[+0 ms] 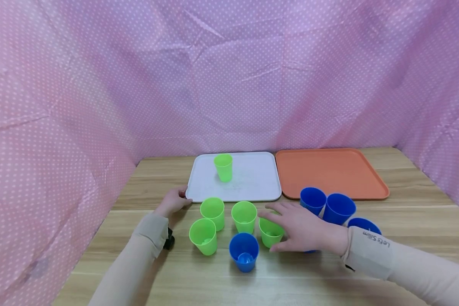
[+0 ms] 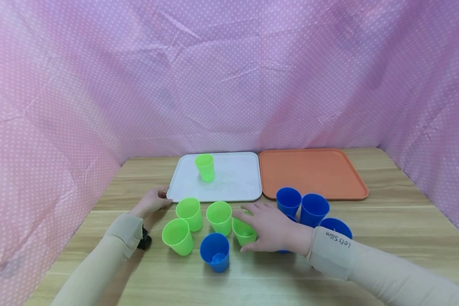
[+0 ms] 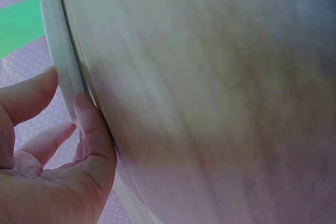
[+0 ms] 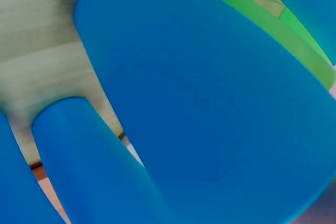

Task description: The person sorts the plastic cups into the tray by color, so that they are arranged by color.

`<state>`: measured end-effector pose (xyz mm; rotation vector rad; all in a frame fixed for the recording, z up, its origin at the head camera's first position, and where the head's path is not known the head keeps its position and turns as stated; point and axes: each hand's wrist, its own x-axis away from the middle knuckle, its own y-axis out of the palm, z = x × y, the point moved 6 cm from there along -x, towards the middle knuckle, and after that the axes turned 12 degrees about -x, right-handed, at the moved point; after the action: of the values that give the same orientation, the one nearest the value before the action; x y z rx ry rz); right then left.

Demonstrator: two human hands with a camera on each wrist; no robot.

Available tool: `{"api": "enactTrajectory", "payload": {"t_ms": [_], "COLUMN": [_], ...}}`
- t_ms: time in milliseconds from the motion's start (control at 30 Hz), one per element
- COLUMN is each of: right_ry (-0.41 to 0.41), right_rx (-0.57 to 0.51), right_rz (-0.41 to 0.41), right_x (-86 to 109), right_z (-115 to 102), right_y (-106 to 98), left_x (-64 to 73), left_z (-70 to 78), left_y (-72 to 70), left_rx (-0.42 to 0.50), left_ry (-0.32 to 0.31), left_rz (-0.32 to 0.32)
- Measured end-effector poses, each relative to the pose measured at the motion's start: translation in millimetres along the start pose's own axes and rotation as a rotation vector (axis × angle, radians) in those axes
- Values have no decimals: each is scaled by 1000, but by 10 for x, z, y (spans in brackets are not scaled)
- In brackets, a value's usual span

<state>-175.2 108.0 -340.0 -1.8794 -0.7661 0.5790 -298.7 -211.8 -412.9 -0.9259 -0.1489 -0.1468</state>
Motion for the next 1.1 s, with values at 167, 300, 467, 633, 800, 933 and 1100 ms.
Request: {"api": "enactTrajectory", "payload": {"t_ms": [167, 300, 467, 633, 800, 933, 1100], "right_ry": [17, 19, 16, 8, -10, -11, -24], "right_rx": [-3, 3, 8, 18, 42, 45, 51], "right_rz": [-9, -3, -4, 10, 26, 22, 33], "right_x": [-13, -21, -27, -45, -49, -55, -70], "right_z": [12, 2, -4, 0, -8, -19, -46], "right_y": [26, 24, 30, 35, 36, 25, -16], "left_x": [-22, -40, -52, -67, -66, -61, -59], "left_z": [12, 11, 9, 13, 18, 27, 31], "left_y": [-16, -28, -34, -49, -49, -50, -48], "left_rx": [12, 19, 4, 0, 9, 7, 4], "left_ry": [1, 17, 14, 16, 23, 33, 45], "left_rz": [-4, 2, 4, -2, -7, 1, 9]}}
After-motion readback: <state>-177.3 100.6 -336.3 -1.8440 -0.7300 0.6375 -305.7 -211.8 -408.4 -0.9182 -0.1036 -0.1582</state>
